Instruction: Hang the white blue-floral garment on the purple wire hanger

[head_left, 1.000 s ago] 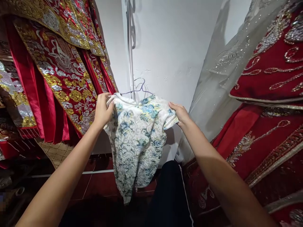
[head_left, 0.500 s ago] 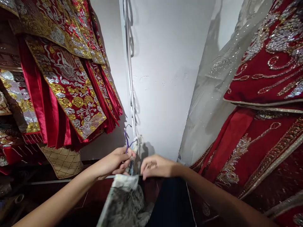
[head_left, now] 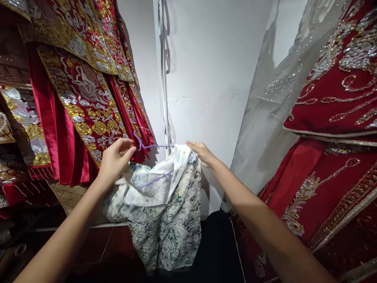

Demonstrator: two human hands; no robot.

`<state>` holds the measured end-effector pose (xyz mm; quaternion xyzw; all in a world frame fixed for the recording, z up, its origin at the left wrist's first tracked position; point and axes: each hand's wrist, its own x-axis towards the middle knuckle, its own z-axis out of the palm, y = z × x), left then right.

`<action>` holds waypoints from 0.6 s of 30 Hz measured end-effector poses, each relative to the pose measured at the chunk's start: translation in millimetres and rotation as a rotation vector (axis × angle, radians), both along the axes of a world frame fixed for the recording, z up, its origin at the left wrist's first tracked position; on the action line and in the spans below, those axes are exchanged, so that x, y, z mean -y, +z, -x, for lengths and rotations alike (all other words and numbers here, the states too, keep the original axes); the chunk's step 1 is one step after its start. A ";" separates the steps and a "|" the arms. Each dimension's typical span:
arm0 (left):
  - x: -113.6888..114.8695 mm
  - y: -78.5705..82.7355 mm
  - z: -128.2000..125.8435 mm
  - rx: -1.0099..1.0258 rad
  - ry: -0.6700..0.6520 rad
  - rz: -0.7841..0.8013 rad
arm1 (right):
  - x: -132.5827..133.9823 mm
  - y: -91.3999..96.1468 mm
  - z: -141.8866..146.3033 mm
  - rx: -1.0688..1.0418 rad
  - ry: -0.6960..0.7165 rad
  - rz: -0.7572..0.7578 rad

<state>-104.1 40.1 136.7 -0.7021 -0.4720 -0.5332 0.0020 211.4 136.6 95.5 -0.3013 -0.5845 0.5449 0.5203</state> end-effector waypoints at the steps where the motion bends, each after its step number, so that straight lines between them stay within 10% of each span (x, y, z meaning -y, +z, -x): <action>1: 5.3 -2.2 -1.8 0.002 0.081 -0.117 | -6.9 11.0 2.9 -0.048 -0.038 -0.009; 3: 15.4 -10.1 -4.5 -0.002 0.149 -0.192 | -19.9 30.2 5.3 -0.131 -0.137 -0.020; 7: 11.9 -41.0 -1.7 -0.057 -0.033 0.135 | -28.9 39.6 -8.0 -0.226 -0.350 -0.019; 13: -38.0 -96.5 -10.9 0.190 -0.211 0.439 | 2.0 -7.6 -33.8 -0.215 -0.297 0.039; 18: -56.0 -109.5 -42.9 0.580 -0.361 0.488 | 5.4 -25.9 -30.5 -0.225 -0.284 0.030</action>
